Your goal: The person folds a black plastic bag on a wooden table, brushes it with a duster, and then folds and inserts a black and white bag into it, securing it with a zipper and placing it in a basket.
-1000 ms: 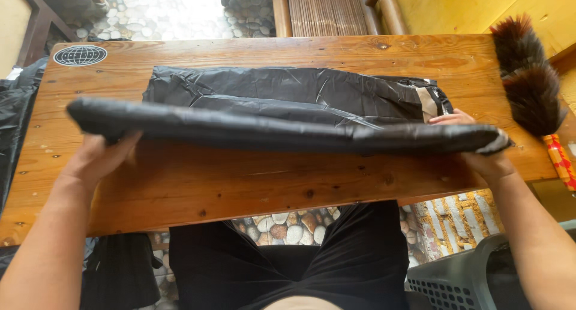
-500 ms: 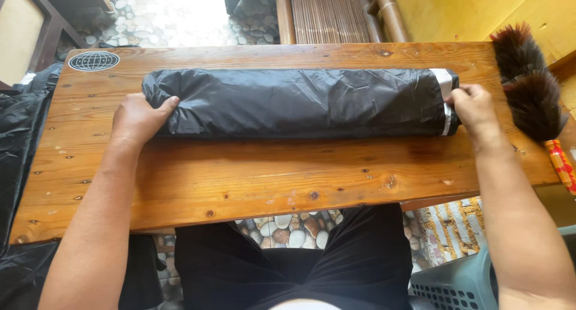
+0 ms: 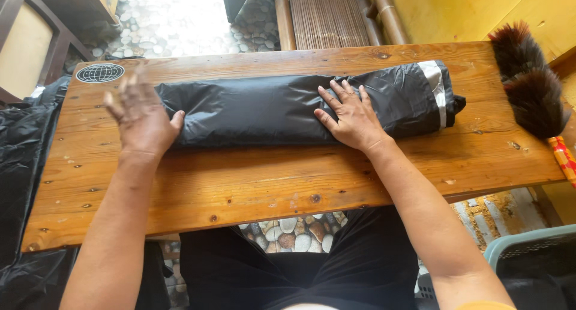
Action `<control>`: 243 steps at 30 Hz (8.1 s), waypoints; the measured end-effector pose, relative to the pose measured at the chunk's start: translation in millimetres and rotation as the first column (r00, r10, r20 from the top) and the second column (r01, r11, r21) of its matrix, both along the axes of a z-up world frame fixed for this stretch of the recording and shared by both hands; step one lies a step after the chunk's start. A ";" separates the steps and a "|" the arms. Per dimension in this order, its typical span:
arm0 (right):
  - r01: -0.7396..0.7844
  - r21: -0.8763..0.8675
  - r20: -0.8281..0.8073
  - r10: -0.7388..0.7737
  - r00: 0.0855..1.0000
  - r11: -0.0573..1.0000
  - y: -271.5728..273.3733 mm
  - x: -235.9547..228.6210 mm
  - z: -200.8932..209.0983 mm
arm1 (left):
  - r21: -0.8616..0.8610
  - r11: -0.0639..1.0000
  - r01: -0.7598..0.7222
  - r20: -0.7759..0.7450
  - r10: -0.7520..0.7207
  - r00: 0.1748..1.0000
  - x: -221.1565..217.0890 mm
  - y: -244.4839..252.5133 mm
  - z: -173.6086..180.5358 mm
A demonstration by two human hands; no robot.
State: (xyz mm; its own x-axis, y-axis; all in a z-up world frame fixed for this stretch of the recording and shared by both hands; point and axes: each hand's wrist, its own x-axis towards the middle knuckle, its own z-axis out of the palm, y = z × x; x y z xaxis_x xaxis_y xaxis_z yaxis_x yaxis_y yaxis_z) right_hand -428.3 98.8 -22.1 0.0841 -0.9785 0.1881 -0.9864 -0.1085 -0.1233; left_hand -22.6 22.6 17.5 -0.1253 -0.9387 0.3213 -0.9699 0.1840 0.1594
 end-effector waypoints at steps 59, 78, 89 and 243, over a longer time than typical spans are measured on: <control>0.401 0.063 -0.048 -0.399 0.916 0.914 14.3 -127.8 -31.5 | 0.337 0.933 0.130 0.122 -0.180 0.976 -71.2 -29.6 -34.5; 0.470 0.150 -0.047 -0.469 0.882 0.870 18.1 -138.4 -3.1 | 0.405 0.912 0.063 -0.037 -0.052 0.998 13.0 -31.5 -38.7; 0.508 -0.246 -0.067 -0.537 0.841 0.826 40.4 -209.7 -17.4 | 0.368 0.928 0.055 -0.069 -0.032 0.997 14.6 -33.3 -47.0; -0.146 -0.030 0.140 0.149 0.979 0.989 -52.6 244.4 -17.4 | 0.011 0.996 0.085 -0.916 0.044 -0.398 -38.4 49.8 -36.3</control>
State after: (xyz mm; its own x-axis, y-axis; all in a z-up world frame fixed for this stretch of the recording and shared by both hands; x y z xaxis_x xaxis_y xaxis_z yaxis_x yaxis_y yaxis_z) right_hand -184.0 46.2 -39.5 0.1987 -0.9532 0.2277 -0.9320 -0.2557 -0.2568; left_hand -61.0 72.3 -18.8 0.2636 -0.9643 -0.0244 0.5476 0.1287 0.8268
